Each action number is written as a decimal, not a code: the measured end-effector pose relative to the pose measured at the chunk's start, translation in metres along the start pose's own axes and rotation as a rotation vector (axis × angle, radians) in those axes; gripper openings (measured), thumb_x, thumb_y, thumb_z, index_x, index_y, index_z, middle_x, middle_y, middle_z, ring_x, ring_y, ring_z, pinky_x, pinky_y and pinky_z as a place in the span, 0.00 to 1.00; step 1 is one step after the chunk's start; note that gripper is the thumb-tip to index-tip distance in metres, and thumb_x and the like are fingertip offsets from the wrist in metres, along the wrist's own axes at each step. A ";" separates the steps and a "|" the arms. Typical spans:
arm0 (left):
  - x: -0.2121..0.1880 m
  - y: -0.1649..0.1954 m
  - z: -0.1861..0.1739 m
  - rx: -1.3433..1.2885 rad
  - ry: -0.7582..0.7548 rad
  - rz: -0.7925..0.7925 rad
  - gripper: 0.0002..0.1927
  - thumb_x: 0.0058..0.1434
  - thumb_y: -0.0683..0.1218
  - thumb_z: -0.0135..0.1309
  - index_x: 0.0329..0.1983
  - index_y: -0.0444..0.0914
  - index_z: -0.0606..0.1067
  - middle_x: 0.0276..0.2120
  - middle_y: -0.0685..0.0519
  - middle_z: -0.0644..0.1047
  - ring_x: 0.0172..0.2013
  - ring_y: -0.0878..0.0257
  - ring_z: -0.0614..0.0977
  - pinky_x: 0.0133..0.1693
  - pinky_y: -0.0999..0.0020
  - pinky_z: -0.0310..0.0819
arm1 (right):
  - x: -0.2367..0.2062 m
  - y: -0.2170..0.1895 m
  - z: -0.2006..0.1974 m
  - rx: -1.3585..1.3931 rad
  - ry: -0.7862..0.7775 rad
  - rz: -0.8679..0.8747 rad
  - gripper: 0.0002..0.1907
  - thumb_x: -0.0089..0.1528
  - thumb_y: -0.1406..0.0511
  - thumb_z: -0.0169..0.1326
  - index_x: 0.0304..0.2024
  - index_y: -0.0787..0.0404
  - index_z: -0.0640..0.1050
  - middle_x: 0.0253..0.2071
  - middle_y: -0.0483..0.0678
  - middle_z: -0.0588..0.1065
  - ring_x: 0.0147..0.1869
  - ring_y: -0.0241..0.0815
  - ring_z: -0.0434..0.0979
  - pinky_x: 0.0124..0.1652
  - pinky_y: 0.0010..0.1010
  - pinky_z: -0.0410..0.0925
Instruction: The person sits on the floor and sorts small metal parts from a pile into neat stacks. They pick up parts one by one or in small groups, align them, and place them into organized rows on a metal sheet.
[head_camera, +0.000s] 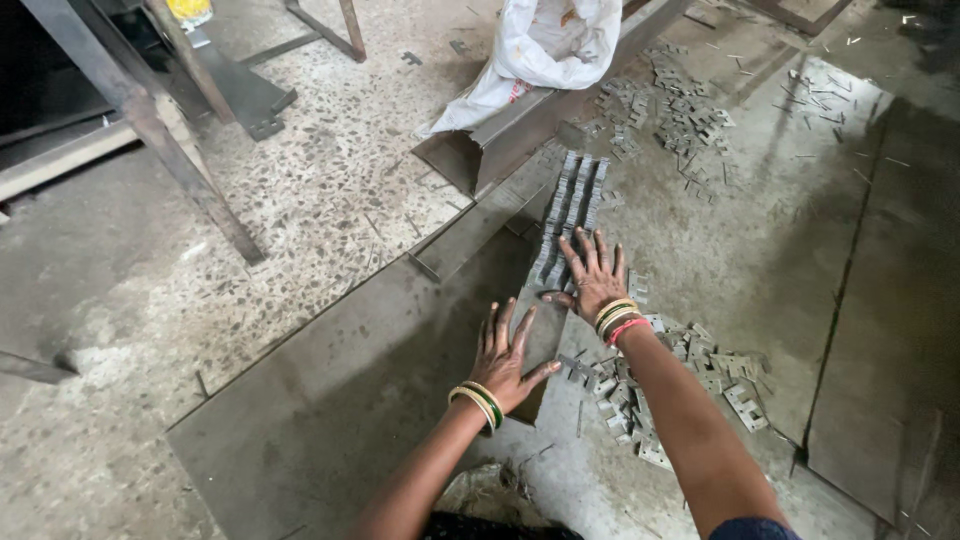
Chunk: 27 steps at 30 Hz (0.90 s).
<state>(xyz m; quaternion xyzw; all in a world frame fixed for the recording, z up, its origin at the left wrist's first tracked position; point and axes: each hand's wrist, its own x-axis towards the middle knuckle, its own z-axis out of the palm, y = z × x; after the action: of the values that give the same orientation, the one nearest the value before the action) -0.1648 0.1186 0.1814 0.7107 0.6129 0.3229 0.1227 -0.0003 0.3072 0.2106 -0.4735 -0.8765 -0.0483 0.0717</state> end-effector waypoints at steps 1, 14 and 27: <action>0.000 -0.001 0.000 -0.041 -0.019 -0.021 0.57 0.60 0.71 0.55 0.79 0.41 0.43 0.77 0.35 0.41 0.75 0.33 0.42 0.71 0.39 0.37 | -0.001 0.002 0.003 0.014 -0.019 0.008 0.64 0.49 0.33 0.58 0.77 0.47 0.47 0.80 0.53 0.43 0.83 0.62 0.38 0.70 0.66 0.39; 0.176 -0.075 0.057 -0.935 -0.109 -0.390 0.56 0.61 0.80 0.25 0.79 0.38 0.35 0.79 0.47 0.35 0.77 0.54 0.34 0.73 0.58 0.27 | -0.015 0.029 0.083 0.642 0.154 0.153 0.86 0.40 0.37 0.72 0.74 0.74 0.31 0.77 0.72 0.40 0.82 0.65 0.40 0.74 0.46 0.45; 0.229 -0.080 0.092 -0.881 -0.065 -0.315 0.50 0.66 0.75 0.24 0.78 0.36 0.47 0.78 0.43 0.46 0.77 0.50 0.44 0.73 0.59 0.36 | 0.010 0.025 0.079 0.678 0.076 0.077 0.82 0.46 0.44 0.74 0.73 0.71 0.28 0.76 0.68 0.53 0.80 0.61 0.51 0.72 0.47 0.47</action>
<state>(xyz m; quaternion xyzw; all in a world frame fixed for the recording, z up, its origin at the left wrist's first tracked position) -0.1626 0.3744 0.1361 0.4988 0.5136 0.5075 0.4794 0.0091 0.3413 0.1346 -0.4536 -0.8208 0.2309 0.2592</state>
